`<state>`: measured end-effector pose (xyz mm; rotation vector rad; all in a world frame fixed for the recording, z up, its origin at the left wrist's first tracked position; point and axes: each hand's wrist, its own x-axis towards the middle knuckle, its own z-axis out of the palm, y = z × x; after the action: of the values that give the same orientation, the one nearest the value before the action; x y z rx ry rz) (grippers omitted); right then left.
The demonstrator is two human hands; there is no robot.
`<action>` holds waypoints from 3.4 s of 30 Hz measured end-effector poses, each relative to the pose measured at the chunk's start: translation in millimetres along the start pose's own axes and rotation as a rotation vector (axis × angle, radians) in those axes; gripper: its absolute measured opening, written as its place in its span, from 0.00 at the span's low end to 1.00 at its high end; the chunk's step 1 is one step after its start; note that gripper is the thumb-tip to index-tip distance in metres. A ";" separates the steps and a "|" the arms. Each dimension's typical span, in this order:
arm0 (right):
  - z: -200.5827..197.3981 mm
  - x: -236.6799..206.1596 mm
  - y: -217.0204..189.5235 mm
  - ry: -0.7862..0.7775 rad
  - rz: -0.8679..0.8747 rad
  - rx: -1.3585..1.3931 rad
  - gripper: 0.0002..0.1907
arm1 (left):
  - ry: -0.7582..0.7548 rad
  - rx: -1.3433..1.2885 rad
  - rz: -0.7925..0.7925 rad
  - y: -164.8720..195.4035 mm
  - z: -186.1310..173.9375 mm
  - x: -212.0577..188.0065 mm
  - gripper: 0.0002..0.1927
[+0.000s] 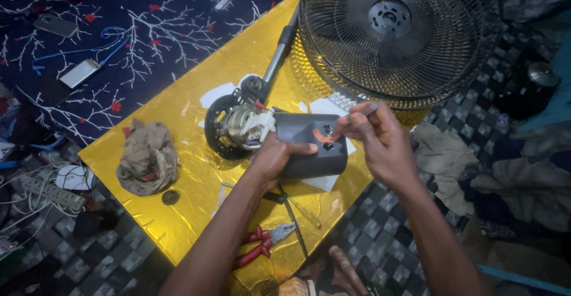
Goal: The person services a disassembled pedestal fan on a table. They handle the fan motor and its black housing, use a screwdriver to work on the housing, fit the housing onto the motor, and finally lift and reposition the fan blade and front grille assembly on the motor shaft.
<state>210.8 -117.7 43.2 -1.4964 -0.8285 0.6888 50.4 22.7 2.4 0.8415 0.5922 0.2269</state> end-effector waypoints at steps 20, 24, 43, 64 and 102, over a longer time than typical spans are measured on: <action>8.1 13.0 -14.3 -0.074 -0.017 -0.194 0.11 | 0.029 0.030 -0.007 0.9 1.8 0.1 0.29; 13.3 12.3 -27.5 -0.101 -0.032 -0.337 0.10 | 0.022 0.028 -0.010 2.7 2.4 -2.6 0.28; 0.7 24.5 -44.1 -0.299 -0.045 -0.544 0.09 | 0.001 -0.021 0.006 -2.4 -1.5 0.6 0.29; 6.2 35.3 -82.6 -0.408 -0.162 -1.060 0.12 | 0.032 0.028 -0.043 3.7 -0.7 -0.6 0.31; 1.3 52.6 -86.4 -0.772 -0.494 -1.472 0.12 | 0.046 0.020 -0.018 2.6 2.6 -4.6 0.30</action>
<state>230.6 -72.5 131.6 -2.0959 -2.5574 0.1637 48.2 20.8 7.6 0.8519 0.6458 0.2246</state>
